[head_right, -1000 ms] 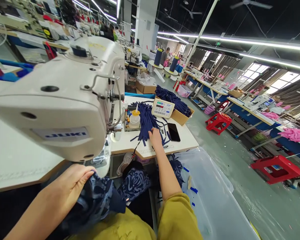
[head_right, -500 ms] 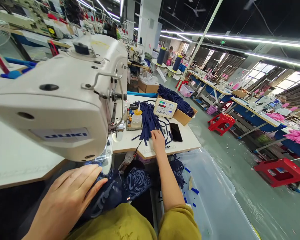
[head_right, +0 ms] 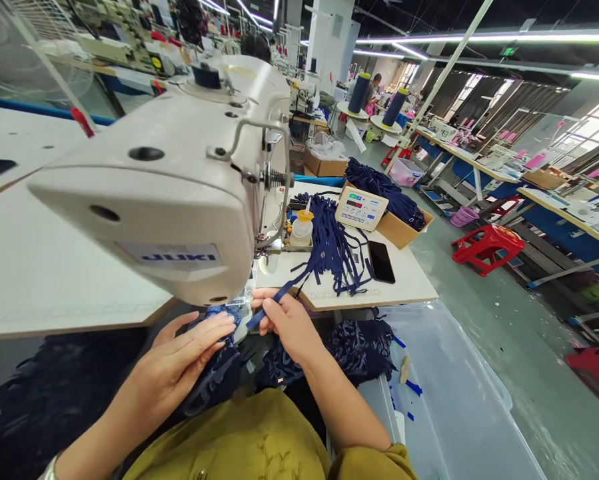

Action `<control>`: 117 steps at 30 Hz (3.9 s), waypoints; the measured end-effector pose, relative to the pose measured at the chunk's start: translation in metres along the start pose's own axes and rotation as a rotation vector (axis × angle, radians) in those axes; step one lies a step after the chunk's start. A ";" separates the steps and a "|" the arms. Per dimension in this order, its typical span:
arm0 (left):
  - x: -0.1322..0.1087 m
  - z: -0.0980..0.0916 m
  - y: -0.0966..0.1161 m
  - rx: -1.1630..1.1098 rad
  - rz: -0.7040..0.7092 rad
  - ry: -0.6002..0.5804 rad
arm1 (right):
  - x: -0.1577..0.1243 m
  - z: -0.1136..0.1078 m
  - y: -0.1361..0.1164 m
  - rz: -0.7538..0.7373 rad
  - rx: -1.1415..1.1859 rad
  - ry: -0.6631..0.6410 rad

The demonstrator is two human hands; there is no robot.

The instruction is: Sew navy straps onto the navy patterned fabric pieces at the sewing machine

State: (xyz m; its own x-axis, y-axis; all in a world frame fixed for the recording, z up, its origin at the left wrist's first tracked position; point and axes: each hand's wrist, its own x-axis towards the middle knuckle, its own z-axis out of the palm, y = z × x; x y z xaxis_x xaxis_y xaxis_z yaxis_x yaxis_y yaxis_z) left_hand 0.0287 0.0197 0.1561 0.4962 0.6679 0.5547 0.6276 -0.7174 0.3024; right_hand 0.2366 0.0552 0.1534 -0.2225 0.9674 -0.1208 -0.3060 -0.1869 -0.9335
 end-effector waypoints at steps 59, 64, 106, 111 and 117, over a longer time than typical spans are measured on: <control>0.020 -0.003 0.015 0.270 0.081 0.090 | 0.027 0.008 -0.005 -0.229 -0.546 0.052; 0.019 0.004 0.029 0.356 -0.027 0.109 | 0.047 0.013 -0.017 -0.291 -0.695 -0.023; 0.016 0.005 0.034 0.407 -0.142 0.106 | 0.060 0.017 -0.008 -0.317 -0.697 -0.023; 0.016 0.007 0.036 0.382 -0.149 0.113 | 0.060 0.017 -0.008 -0.332 -0.712 -0.034; 0.012 0.013 0.035 0.351 -0.127 0.116 | 0.060 0.011 -0.005 -0.288 -0.703 -0.041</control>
State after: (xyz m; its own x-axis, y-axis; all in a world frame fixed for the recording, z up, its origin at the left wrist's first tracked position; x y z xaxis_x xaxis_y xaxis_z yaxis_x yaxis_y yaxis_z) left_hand 0.0642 0.0055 0.1638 0.3432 0.7059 0.6196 0.8565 -0.5060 0.1021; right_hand 0.2142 0.1122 0.1547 -0.2615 0.9519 0.1597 0.3015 0.2377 -0.9233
